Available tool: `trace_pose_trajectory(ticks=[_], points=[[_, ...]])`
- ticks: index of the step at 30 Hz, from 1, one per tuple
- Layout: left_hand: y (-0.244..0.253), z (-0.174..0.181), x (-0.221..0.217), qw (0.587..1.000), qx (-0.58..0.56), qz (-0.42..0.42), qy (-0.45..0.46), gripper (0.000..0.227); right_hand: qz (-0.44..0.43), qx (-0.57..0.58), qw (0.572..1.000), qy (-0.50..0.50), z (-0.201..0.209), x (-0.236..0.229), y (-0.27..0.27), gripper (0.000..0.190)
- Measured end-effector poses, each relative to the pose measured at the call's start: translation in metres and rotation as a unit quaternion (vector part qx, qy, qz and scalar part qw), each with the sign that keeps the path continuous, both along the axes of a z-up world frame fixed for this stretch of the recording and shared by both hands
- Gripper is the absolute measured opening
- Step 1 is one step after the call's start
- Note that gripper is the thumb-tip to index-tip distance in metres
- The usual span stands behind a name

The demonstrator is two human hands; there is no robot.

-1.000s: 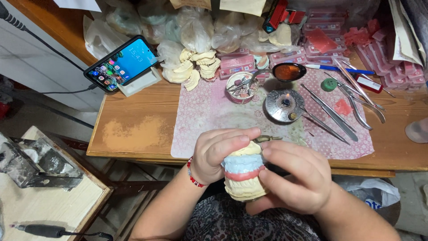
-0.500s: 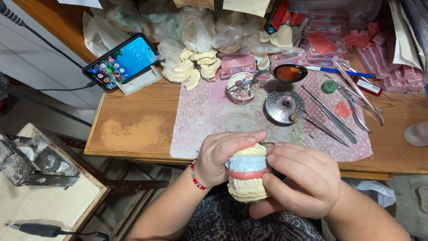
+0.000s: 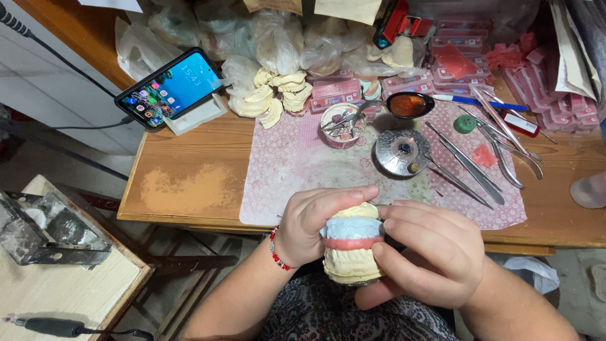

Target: The person holds a dental model in their left hand and uses a metal sculpting tool in their right hand to shape the pink and white material on the model. They repeatedly separate the upper and lower parts of the model to work on different sections.

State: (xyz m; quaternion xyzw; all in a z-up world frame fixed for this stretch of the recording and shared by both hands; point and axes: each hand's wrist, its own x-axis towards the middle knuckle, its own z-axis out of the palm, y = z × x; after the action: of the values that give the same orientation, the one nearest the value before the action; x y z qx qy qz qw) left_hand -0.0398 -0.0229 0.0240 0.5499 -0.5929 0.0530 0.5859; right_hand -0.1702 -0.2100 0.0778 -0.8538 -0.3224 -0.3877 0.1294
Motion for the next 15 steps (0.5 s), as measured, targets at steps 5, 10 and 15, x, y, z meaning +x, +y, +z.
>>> trace_pose_trajectory(ticks=[5,10,15], points=[[-0.001,-0.002,-0.005,0.999,-0.003,-0.013,0.051,0.043,0.008,0.024,0.999,-0.027,-0.01,-0.003,-0.001,0.065],[0.0,-0.004,-0.009,0.992,0.026,0.013,0.12,0.043,-0.016,0.023,0.998,-0.064,-0.018,-0.004,0.004,0.064],[-0.007,-0.016,-0.008,0.934,-0.042,0.001,0.354,0.067,-0.009,0.015,0.997,-0.077,-0.013,0.0,0.013,0.054]])
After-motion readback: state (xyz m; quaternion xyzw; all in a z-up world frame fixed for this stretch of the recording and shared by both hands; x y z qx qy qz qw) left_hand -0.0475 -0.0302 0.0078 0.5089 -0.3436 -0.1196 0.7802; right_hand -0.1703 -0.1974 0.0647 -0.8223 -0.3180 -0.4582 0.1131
